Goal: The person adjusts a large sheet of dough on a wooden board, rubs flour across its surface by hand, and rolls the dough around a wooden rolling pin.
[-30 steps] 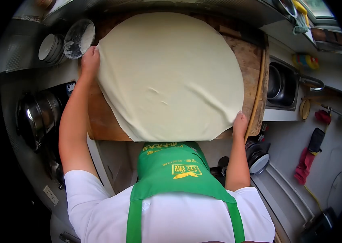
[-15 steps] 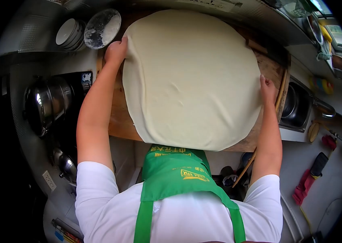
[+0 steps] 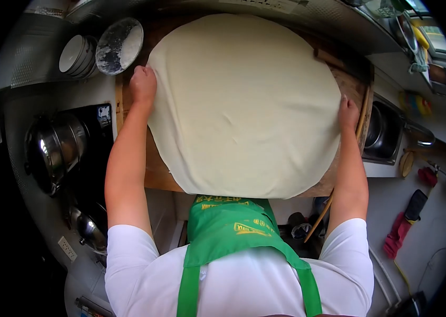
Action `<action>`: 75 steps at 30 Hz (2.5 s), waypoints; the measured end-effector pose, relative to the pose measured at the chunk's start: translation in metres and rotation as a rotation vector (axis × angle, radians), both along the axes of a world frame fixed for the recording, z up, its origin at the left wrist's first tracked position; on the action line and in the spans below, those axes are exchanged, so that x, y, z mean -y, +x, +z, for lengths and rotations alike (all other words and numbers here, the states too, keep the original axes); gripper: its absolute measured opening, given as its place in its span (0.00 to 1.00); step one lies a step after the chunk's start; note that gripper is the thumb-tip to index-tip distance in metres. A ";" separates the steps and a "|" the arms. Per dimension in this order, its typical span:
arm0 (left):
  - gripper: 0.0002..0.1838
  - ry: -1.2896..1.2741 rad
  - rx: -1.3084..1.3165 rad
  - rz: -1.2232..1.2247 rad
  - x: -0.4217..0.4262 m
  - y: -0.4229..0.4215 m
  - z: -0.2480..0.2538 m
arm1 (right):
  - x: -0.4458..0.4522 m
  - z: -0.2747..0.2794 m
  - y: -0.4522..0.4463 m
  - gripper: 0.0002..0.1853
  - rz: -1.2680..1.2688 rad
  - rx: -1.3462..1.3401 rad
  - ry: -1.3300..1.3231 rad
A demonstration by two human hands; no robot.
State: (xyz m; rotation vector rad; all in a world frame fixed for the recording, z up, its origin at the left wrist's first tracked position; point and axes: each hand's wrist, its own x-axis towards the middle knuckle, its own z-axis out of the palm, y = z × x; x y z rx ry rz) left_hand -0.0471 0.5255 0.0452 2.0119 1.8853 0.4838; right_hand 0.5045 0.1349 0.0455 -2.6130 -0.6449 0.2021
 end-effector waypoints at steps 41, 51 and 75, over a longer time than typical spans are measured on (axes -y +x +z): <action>0.17 0.172 0.052 0.026 0.126 -0.108 0.023 | -0.186 -0.015 -0.484 0.38 1.458 0.099 0.216; 0.45 -0.067 -0.199 -0.460 0.165 -0.092 0.011 | -0.339 0.002 -0.375 0.26 1.099 0.358 0.255; 0.29 0.269 0.018 -0.251 0.148 -0.122 0.012 | -0.406 0.111 -0.408 0.17 0.995 -1.249 0.105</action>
